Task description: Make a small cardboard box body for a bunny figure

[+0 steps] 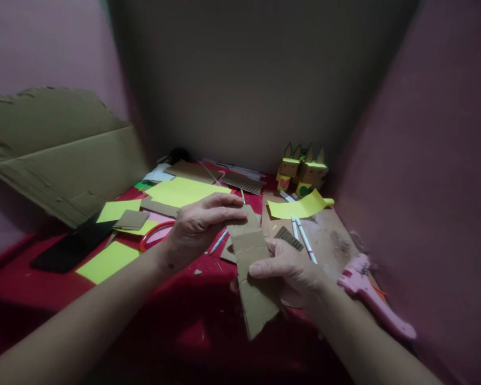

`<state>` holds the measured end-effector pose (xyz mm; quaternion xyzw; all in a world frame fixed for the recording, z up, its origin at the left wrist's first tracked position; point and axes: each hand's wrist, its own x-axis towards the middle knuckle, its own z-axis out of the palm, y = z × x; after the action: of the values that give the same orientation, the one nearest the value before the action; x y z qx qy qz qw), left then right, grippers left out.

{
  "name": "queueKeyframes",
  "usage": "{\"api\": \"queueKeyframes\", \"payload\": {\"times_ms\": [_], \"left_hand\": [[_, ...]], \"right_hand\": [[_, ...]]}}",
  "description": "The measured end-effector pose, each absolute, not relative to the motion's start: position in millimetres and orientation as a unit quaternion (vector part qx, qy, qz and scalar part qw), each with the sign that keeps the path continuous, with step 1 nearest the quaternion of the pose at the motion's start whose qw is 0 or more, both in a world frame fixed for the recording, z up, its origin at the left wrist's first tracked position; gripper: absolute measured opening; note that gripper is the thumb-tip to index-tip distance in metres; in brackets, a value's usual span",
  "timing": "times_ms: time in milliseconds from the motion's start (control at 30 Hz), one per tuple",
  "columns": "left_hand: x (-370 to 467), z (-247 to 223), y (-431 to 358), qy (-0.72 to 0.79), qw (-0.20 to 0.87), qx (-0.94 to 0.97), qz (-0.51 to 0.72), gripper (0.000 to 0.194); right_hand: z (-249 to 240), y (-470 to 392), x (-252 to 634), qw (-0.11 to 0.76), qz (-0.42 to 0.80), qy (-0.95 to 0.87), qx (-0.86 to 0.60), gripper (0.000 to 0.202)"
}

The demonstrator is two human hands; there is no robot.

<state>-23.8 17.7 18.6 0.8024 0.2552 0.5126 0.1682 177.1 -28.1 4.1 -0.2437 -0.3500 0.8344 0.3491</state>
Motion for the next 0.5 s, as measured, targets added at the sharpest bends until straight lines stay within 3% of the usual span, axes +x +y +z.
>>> {"api": "queueKeyframes", "payload": {"times_ms": [100,233,333,500], "left_hand": [[-17.8,21.7,18.7,0.269,0.170,0.790,0.524,0.018],[-26.4,21.5,25.4,0.372,0.162,0.757,0.513,0.029],[-54.7,13.4,33.0,0.513,0.089,0.755,0.399,0.034],[-110.7,-11.6,39.4,0.582,0.045,0.768,0.264,0.033]], "right_hand": [[13.0,-31.3,171.1,0.348,0.828,-0.345,-0.274,0.042],[16.1,-27.8,165.9,0.406,0.792,-0.341,-0.303,0.042],[12.0,-20.1,164.4,0.475,0.750,-0.328,-0.324,0.045],[5.5,-10.3,163.6,0.527,0.714,-0.291,-0.358,0.041]]}}
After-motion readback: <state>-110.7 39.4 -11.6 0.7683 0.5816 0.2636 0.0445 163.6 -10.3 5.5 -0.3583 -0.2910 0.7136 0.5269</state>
